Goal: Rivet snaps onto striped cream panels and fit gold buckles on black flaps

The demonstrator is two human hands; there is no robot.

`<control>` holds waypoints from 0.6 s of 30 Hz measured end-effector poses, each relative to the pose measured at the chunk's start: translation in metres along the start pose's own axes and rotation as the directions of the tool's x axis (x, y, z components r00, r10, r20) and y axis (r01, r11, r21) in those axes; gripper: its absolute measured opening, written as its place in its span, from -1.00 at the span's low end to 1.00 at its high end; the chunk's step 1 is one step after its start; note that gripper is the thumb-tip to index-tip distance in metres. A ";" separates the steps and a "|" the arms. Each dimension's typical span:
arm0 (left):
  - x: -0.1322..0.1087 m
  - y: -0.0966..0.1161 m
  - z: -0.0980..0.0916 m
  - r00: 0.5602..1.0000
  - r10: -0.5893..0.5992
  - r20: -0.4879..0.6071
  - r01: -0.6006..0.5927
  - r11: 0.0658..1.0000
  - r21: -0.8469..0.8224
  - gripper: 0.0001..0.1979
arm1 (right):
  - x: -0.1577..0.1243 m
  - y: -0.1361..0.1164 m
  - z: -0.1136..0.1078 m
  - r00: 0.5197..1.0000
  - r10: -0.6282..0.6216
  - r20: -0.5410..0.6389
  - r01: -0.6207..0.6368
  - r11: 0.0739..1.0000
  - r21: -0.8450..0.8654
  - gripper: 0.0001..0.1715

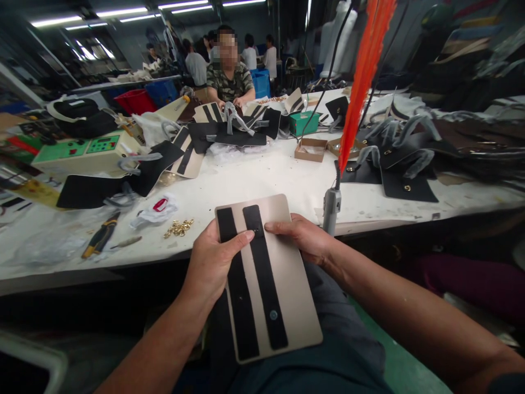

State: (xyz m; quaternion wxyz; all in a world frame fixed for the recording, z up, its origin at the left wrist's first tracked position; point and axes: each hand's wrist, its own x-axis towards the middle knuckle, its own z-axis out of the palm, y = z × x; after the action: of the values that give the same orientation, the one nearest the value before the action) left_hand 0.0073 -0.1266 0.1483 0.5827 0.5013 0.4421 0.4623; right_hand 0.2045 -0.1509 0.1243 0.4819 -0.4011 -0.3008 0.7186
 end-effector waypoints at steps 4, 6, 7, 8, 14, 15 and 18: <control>0.000 0.000 0.000 0.998 -0.055 -0.001 0.055 0.997 -0.054 -0.39 | 0.001 0.000 0.001 1.000 0.015 0.005 -0.015 1.000 0.006 -0.64; 0.000 0.001 -0.001 0.997 -0.081 0.000 0.080 0.994 -0.071 -0.39 | 0.003 0.000 0.002 1.000 0.021 0.009 -0.021 1.000 0.002 -0.66; 0.000 0.001 -0.003 0.996 -0.091 0.002 0.091 0.993 -0.076 -0.40 | 0.003 0.000 0.003 1.000 0.024 0.009 -0.024 1.000 0.001 -0.66; 0.000 0.001 -0.004 0.995 -0.099 0.004 0.099 0.992 -0.079 -0.40 | 0.004 -0.001 0.003 1.000 0.027 0.008 -0.027 1.000 -0.001 -0.66; 0.003 0.000 -0.009 0.988 -0.151 -0.021 0.149 0.986 -0.073 -0.39 | 0.005 -0.002 0.007 0.999 0.033 0.006 -0.033 0.999 -0.021 -0.65; 0.003 0.000 -0.009 0.986 -0.162 -0.023 0.160 0.985 -0.071 -0.39 | 0.005 -0.002 0.008 0.999 0.034 0.008 -0.034 0.999 -0.023 -0.65; 0.002 0.003 -0.009 0.985 -0.172 -0.020 0.170 0.983 -0.069 -0.38 | 0.003 -0.003 0.011 0.999 0.033 0.012 -0.032 0.999 -0.035 -0.64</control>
State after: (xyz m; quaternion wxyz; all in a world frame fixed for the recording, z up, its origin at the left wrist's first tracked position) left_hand -0.0017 -0.1230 0.1501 0.6309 0.4356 0.4754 0.4314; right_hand 0.1956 -0.1476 0.1316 0.4612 -0.4095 -0.3098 0.7236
